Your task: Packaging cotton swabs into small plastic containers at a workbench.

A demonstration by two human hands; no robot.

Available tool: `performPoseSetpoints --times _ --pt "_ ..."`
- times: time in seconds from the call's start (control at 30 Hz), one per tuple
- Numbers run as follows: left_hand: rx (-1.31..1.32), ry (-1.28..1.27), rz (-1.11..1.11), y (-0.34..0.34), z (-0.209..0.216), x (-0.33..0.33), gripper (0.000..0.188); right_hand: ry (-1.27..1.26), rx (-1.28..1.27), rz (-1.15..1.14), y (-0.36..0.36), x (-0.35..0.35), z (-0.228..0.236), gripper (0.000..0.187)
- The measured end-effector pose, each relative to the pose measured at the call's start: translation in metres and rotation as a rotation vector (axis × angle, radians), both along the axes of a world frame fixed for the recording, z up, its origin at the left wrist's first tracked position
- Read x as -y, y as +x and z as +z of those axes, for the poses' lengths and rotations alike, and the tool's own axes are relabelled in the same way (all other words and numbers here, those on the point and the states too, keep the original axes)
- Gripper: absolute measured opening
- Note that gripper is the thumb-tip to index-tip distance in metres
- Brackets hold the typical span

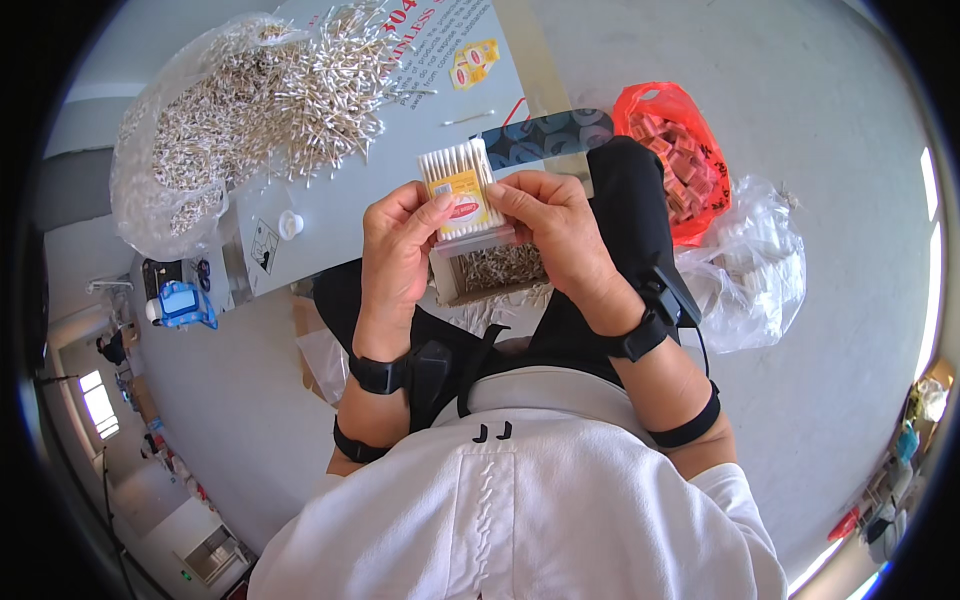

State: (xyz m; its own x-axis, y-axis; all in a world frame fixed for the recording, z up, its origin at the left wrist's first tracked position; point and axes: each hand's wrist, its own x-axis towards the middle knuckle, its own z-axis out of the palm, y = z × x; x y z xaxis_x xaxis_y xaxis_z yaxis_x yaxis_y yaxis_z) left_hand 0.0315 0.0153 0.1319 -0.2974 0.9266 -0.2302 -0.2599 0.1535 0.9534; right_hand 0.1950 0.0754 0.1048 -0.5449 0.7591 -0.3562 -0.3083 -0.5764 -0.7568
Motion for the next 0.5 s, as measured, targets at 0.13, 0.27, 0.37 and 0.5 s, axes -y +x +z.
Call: performPoseSetpoints --times 0.13,0.27,0.37,0.5 --pt "-0.009 -0.051 0.001 -0.003 -0.009 0.001 0.019 -0.003 0.026 0.022 0.000 -0.001 0.001 0.019" --pt "0.051 -0.153 0.033 0.002 -0.009 -0.001 0.023 -0.062 0.130 -0.027 -0.010 0.002 -0.001 0.020" --pt "0.102 -0.239 0.057 0.004 -0.010 -0.002 0.039 -0.245 0.111 -0.004 -0.010 0.003 -0.011 0.018" --pt "0.131 -0.288 0.045 0.004 -0.017 0.001 0.057 -0.347 -0.017 0.061 -0.005 0.004 -0.025 0.015"
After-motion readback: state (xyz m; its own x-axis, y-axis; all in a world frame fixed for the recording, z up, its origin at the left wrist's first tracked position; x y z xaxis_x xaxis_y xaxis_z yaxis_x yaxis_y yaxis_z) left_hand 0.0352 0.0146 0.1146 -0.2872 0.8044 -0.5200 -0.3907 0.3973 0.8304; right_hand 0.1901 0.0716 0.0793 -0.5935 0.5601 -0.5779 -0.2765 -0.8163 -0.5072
